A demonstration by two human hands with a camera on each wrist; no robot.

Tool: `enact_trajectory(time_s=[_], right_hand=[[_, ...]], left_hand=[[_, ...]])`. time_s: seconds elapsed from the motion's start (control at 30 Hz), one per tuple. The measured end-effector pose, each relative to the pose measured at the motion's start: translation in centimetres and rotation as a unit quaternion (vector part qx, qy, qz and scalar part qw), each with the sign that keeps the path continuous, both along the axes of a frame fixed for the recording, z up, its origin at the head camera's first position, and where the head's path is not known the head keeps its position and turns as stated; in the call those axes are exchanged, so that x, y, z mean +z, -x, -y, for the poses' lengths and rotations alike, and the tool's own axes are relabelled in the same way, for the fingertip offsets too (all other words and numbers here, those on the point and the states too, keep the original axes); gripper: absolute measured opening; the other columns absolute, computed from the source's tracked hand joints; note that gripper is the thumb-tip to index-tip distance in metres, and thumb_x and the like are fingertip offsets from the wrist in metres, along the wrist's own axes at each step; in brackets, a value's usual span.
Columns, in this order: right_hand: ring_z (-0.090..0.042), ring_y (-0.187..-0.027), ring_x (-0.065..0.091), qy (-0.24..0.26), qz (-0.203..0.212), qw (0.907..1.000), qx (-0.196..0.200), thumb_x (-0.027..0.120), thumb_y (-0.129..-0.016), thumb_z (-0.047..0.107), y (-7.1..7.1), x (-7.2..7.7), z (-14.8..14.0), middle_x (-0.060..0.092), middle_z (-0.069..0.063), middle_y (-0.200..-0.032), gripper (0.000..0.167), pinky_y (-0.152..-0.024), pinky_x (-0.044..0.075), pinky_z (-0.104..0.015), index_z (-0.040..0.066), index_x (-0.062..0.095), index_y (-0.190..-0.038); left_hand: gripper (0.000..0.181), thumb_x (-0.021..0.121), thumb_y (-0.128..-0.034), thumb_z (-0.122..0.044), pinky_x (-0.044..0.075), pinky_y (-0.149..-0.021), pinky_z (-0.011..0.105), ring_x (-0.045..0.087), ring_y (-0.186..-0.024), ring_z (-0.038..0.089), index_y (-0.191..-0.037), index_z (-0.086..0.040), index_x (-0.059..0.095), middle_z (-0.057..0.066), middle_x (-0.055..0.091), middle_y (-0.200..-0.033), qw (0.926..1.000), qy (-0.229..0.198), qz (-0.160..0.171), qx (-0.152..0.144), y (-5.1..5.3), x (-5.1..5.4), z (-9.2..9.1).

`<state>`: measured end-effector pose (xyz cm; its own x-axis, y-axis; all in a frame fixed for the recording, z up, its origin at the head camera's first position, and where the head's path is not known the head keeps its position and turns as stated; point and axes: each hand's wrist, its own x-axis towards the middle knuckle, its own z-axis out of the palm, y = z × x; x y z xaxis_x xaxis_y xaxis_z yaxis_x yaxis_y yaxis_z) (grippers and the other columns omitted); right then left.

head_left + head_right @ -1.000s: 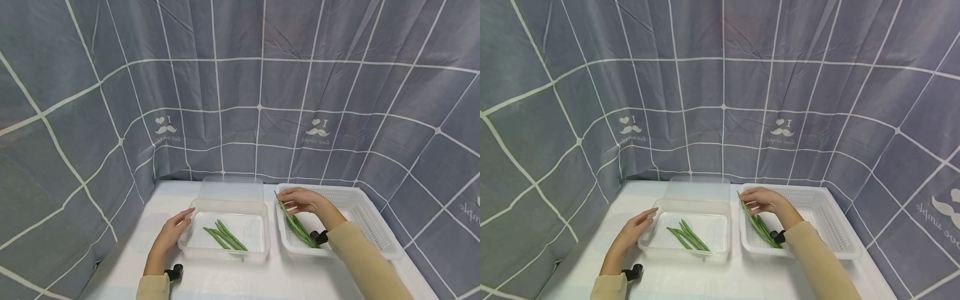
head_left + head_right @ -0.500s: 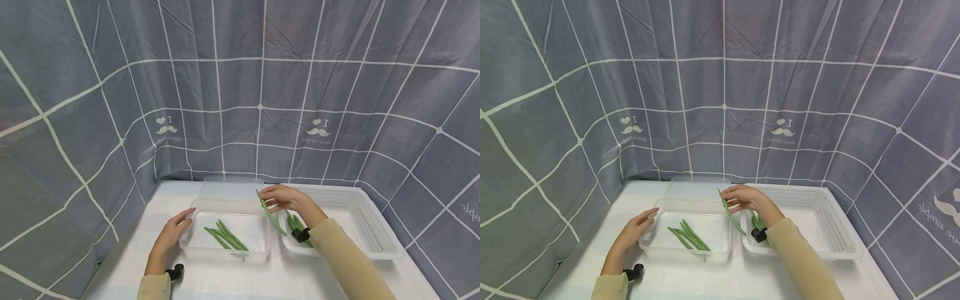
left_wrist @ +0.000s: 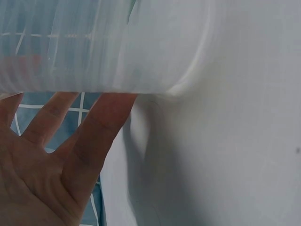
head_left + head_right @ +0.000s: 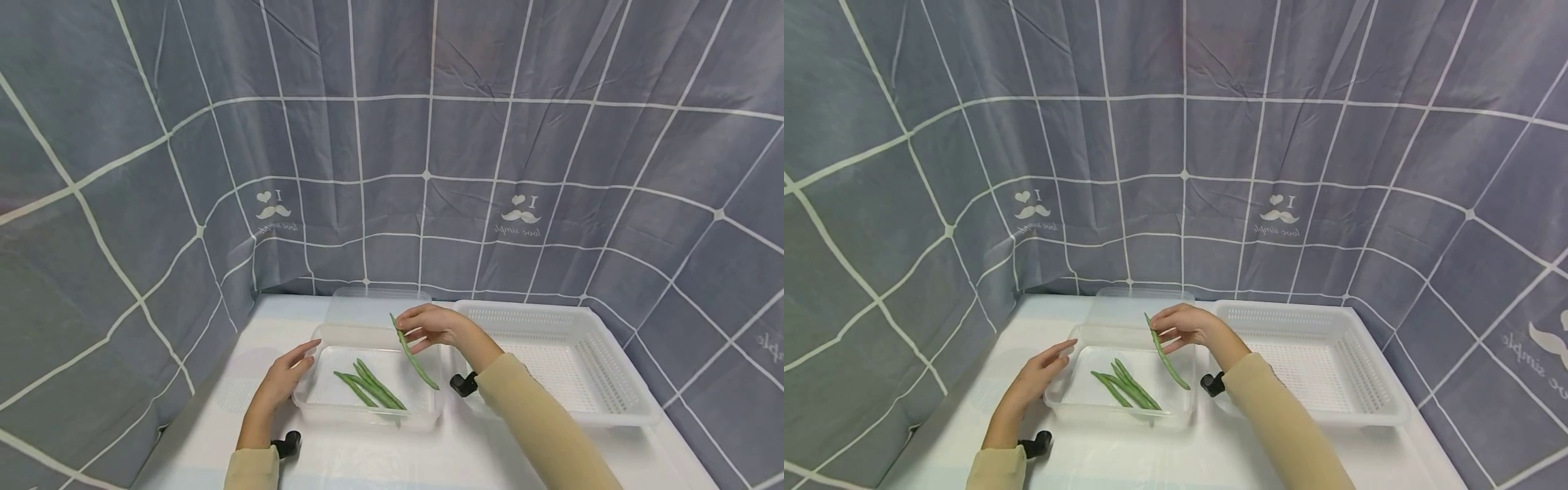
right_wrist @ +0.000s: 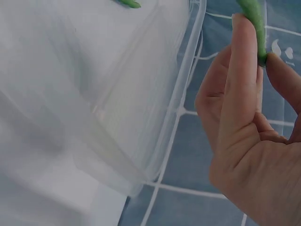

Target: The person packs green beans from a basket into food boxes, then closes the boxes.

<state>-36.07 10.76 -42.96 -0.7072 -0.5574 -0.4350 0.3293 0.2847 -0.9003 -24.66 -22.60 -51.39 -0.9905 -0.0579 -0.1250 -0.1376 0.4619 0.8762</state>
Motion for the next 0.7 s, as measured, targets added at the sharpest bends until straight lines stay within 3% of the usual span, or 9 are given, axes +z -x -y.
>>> enact_trajectory(time_s=[0.37, 0.7], right_hand=[[-0.016, -0.086, 0.067, -0.019, 0.003, 0.9996, 0.020, 0.061, -0.107, 0.010, -0.5, -1.4, 3.2, 0.066, -0.003, -0.095, 0.032, -0.069, 0.065, -0.032, -0.006, 0.062, -0.134], [-0.018, -0.084, 0.068, -0.040, -0.005, 0.9984, 0.039, 0.064, -0.104, 0.008, -0.9, -2.7, 5.2, 0.066, -0.003, -0.090, 0.022, -0.068, 0.066, -0.035, -0.005, 0.069, -0.122]], left_hand=[[0.046, 0.053, -0.1121, -0.028, 0.054, -0.098, 0.074, 0.037, -0.149, 0.063, -0.157, -0.022, 0.054, 0.031, 0.034, -0.169, 1.0000, -0.004, -0.002, 0.000, -0.1, 0.0, 0.0], [0.046, 0.054, -0.1118, -0.028, 0.053, -0.099, 0.074, 0.037, -0.150, 0.062, -0.157, -0.023, 0.054, 0.031, 0.036, -0.168, 1.0000, -0.002, -0.006, -0.001, 0.0, -0.3, 0.1]])
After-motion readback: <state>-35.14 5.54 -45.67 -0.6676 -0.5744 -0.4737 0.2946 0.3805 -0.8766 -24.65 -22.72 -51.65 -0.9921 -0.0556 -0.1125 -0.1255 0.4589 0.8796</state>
